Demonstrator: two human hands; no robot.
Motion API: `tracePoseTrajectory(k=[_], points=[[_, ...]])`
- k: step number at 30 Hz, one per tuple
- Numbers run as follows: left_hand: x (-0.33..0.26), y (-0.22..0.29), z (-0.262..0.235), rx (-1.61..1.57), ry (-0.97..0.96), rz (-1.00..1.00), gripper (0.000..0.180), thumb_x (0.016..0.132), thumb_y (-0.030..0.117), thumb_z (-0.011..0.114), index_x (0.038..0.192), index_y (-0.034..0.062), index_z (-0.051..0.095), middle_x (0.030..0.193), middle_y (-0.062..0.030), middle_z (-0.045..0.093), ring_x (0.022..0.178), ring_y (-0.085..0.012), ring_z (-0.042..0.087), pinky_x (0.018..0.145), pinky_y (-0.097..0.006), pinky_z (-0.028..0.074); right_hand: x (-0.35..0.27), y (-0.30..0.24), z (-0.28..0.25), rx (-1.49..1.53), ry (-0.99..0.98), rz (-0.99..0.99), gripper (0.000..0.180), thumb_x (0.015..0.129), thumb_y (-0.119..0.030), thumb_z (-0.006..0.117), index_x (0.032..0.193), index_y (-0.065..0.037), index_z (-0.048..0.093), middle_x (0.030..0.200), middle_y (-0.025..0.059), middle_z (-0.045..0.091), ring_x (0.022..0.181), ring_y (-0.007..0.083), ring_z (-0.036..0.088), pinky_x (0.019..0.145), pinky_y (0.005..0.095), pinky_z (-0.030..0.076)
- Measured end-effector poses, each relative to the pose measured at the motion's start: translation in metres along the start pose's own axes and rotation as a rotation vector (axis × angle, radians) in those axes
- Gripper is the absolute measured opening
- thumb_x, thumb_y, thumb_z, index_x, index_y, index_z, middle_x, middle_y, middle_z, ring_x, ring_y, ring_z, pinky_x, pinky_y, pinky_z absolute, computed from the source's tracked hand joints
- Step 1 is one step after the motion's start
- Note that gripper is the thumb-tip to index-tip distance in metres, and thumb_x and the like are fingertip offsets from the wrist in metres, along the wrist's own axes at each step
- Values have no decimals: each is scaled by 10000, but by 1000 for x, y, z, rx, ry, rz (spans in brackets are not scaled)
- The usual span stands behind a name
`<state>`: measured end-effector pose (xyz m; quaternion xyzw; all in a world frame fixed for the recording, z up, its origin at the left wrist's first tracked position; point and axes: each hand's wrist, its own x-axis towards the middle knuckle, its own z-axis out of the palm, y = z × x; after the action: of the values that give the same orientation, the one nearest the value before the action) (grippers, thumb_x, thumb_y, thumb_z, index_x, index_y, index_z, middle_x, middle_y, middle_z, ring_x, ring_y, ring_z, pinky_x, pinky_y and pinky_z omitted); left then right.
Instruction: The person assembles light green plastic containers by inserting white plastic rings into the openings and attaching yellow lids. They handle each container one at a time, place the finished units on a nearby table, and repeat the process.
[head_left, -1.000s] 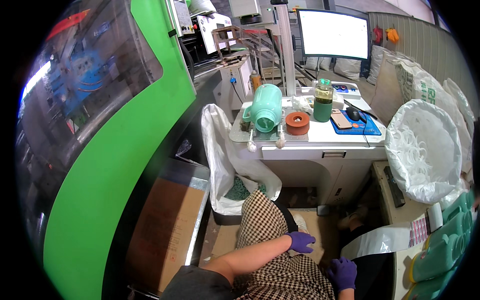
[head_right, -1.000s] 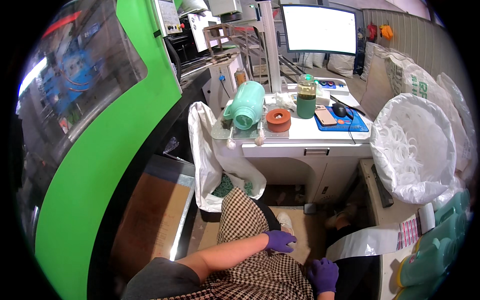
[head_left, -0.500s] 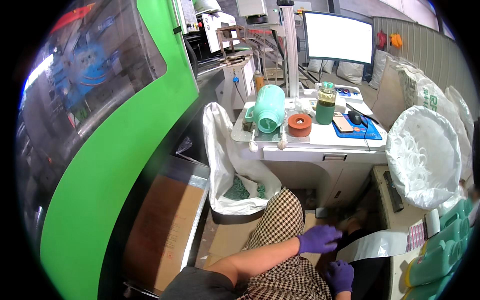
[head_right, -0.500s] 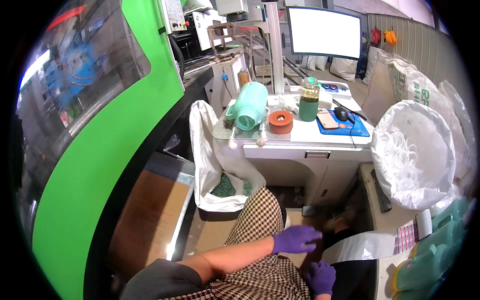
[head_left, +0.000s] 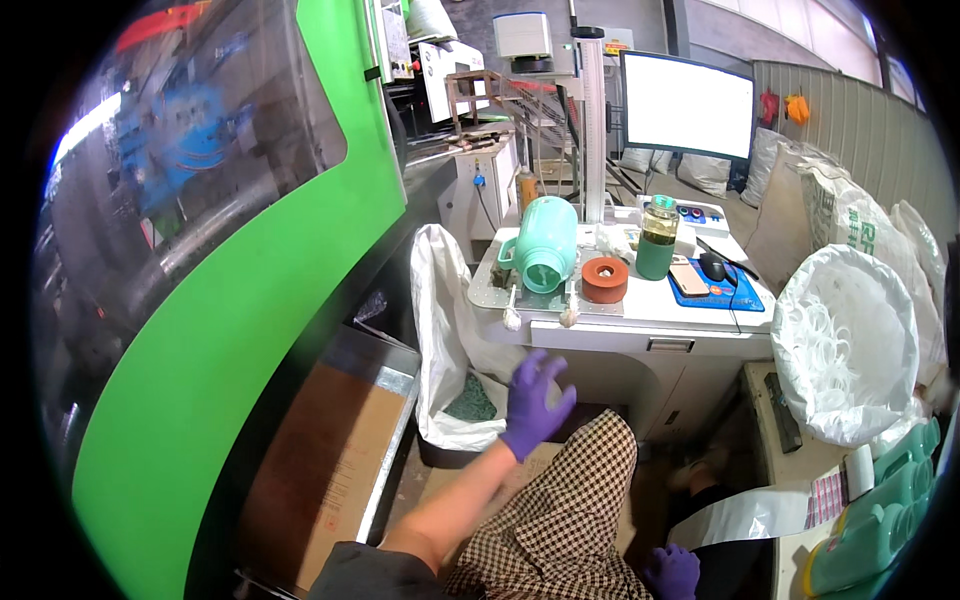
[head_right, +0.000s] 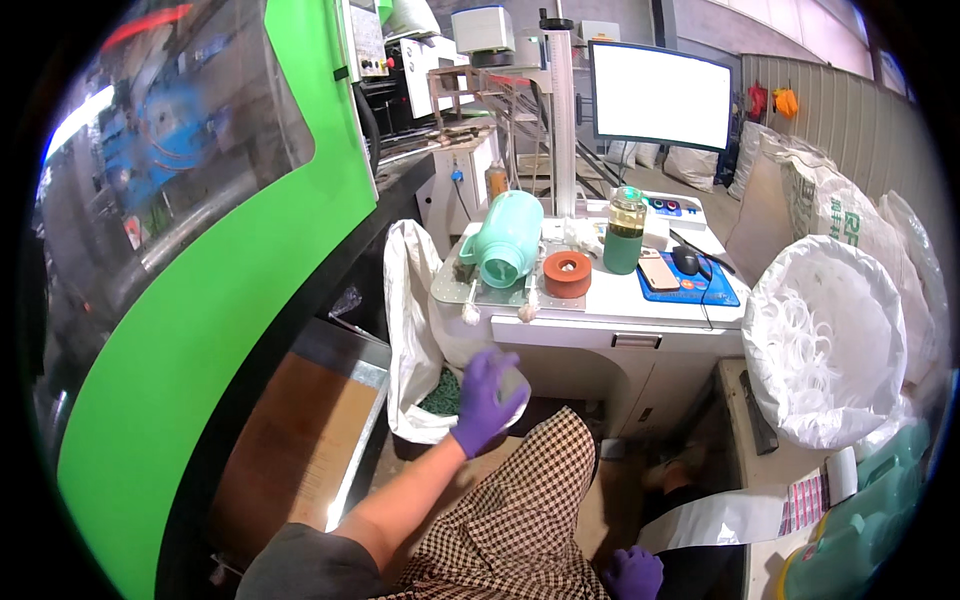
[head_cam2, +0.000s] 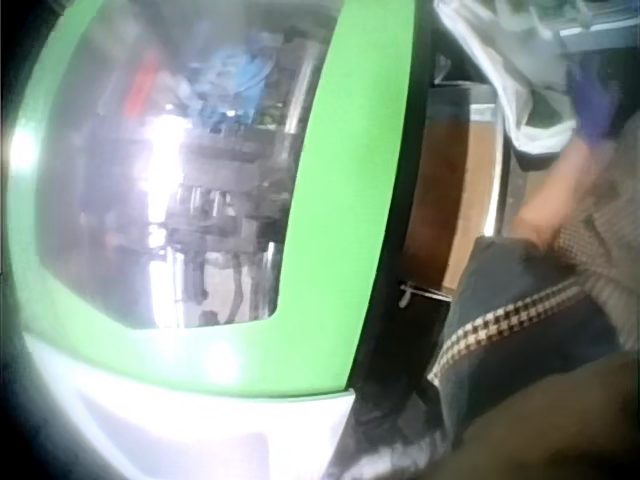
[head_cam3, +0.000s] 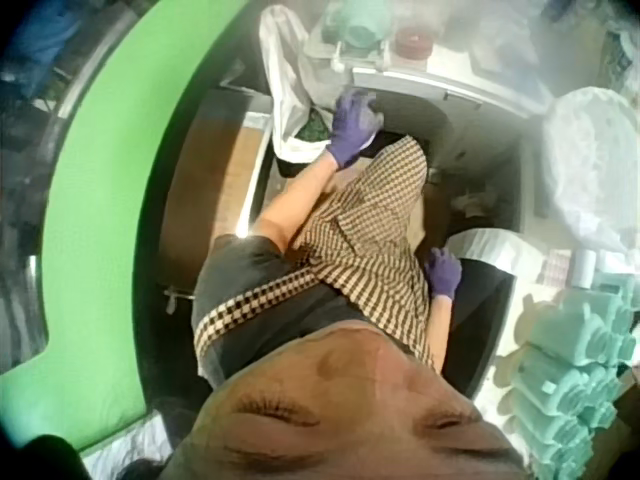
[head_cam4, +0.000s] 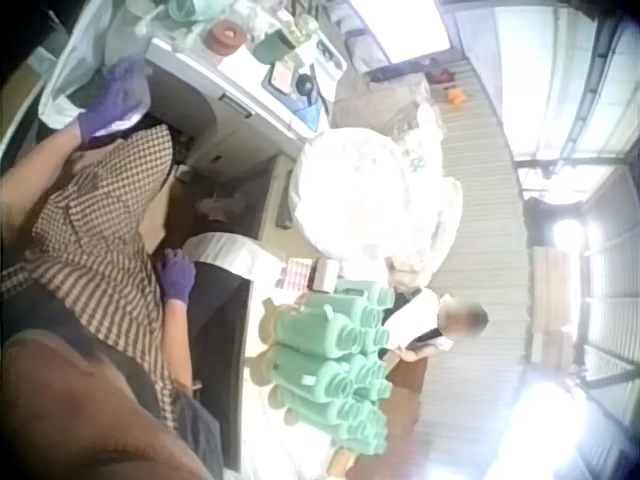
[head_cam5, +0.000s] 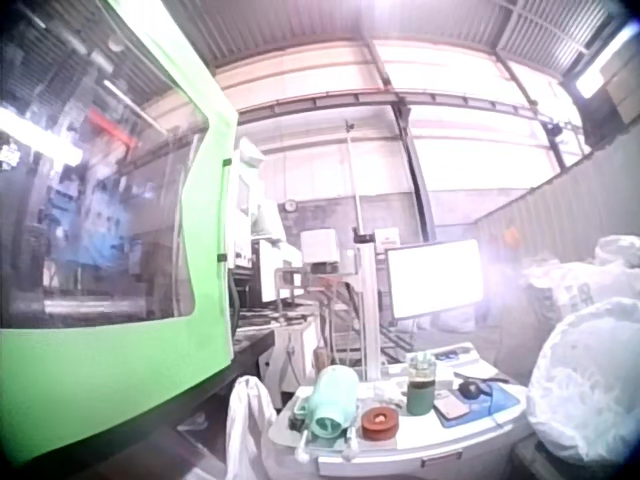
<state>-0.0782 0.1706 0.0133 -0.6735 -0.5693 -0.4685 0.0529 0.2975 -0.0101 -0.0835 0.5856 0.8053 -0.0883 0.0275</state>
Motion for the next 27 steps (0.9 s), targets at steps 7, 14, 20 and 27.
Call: tracePoseTrajectory(k=[7, 14, 20, 27], points=[[149, -62, 40, 603, 316, 381, 790, 846, 334, 738, 1549, 188, 411, 1527, -212, 380, 1369, -422, 396, 1143, -555, 319, -13, 21, 39, -48, 237, -42, 246, 768, -376, 719, 941, -206, 674, 930, 72, 633, 894, 288, 638, 757, 453, 485], [187, -124, 13, 122, 136, 352, 405, 925, 307, 684, 1161, -12, 606, 1173, -205, 629, 1129, -360, 598, 992, -496, 468, -10, -2, 26, 94, 171, 81, 253, 828, -408, 696, 866, -157, 696, 932, 72, 654, 931, 290, 652, 775, 452, 510], [109, 33, -127, -8, 383, 693, 601, 874, 365, 782, 1230, -60, 551, 1120, -184, 633, 961, -363, 634, 909, -461, 528, 6, -7, -2, 617, 439, -82, 289, 901, -285, 686, 1128, -109, 704, 1091, 101, 651, 1064, 290, 620, 884, 423, 502], [-6, 126, -115, -946, -693, 88, 845, 625, 314, 891, 1335, 3, 556, 1238, -147, 628, 1147, -272, 614, 978, -420, 510, -12, -43, -73, 1454, 723, -161, 727, 1019, -378, 589, 1560, 10, 297, 1539, 161, 405, 1429, 269, 390, 1205, 399, 276]])
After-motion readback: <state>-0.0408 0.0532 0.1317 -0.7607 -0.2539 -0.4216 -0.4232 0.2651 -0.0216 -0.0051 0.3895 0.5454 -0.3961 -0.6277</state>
